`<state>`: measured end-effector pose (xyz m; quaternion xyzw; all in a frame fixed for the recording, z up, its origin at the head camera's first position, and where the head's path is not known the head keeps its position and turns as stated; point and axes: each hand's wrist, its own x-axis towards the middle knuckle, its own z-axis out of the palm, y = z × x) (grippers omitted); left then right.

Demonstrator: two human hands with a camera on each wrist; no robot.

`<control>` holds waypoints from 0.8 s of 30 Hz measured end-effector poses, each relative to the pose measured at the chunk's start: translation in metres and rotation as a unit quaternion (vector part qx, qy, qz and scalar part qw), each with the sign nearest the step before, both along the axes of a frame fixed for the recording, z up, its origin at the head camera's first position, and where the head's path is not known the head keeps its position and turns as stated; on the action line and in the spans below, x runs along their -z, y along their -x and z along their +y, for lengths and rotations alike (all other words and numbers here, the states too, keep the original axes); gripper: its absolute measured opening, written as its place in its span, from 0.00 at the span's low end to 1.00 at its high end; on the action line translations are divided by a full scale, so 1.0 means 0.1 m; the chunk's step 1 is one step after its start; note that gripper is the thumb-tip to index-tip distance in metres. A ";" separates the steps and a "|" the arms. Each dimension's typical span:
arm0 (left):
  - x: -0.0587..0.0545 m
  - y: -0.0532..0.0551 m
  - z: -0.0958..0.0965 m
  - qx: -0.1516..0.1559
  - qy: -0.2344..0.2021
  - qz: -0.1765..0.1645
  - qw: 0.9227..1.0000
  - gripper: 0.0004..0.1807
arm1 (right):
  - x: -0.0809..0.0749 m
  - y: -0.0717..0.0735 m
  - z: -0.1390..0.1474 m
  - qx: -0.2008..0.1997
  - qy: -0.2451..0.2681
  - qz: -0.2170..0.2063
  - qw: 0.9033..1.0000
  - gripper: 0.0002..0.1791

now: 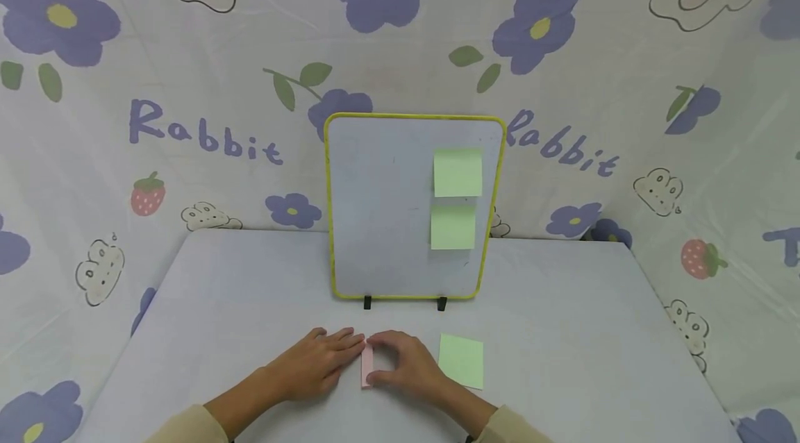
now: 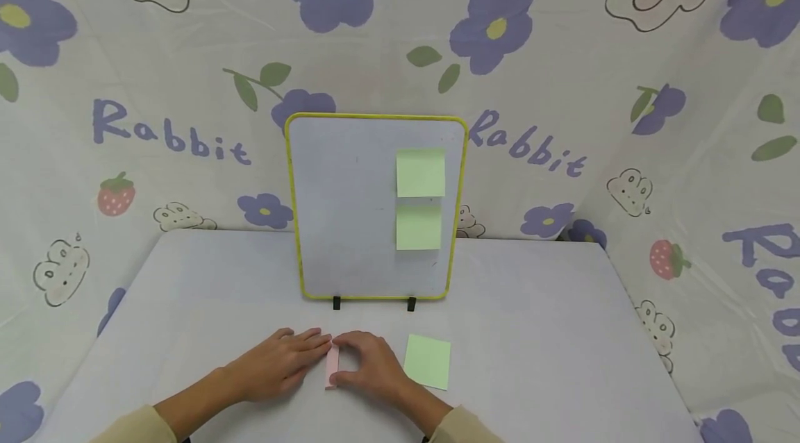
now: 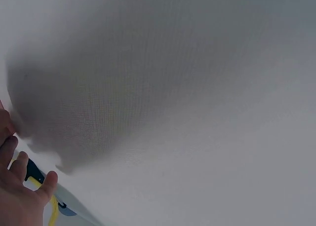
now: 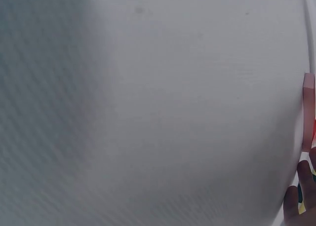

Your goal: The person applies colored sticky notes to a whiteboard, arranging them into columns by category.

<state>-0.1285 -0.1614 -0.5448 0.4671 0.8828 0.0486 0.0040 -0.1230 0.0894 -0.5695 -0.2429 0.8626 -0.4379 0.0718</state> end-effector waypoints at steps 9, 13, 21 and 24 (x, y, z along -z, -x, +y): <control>-0.01 0.00 -0.01 -0.002 0.011 -0.013 1.000 0.29 | 0.04 -0.02 -0.02 -0.010 -0.009 0.055 0.998 0.27; -0.01 0.00 -0.01 -0.009 0.004 -0.034 0.999 0.29 | 0.03 -0.03 -0.03 -0.010 -0.028 0.052 0.998 0.25; 0.03 -0.02 -0.02 -0.008 -0.006 -0.037 0.999 0.29 | -0.03 -0.04 -0.03 -0.005 -0.046 0.043 0.998 0.22; 0.05 -0.02 -0.03 -0.010 -0.003 -0.043 0.999 0.29 | -0.03 -0.04 -0.04 -0.004 -0.047 0.046 0.998 0.21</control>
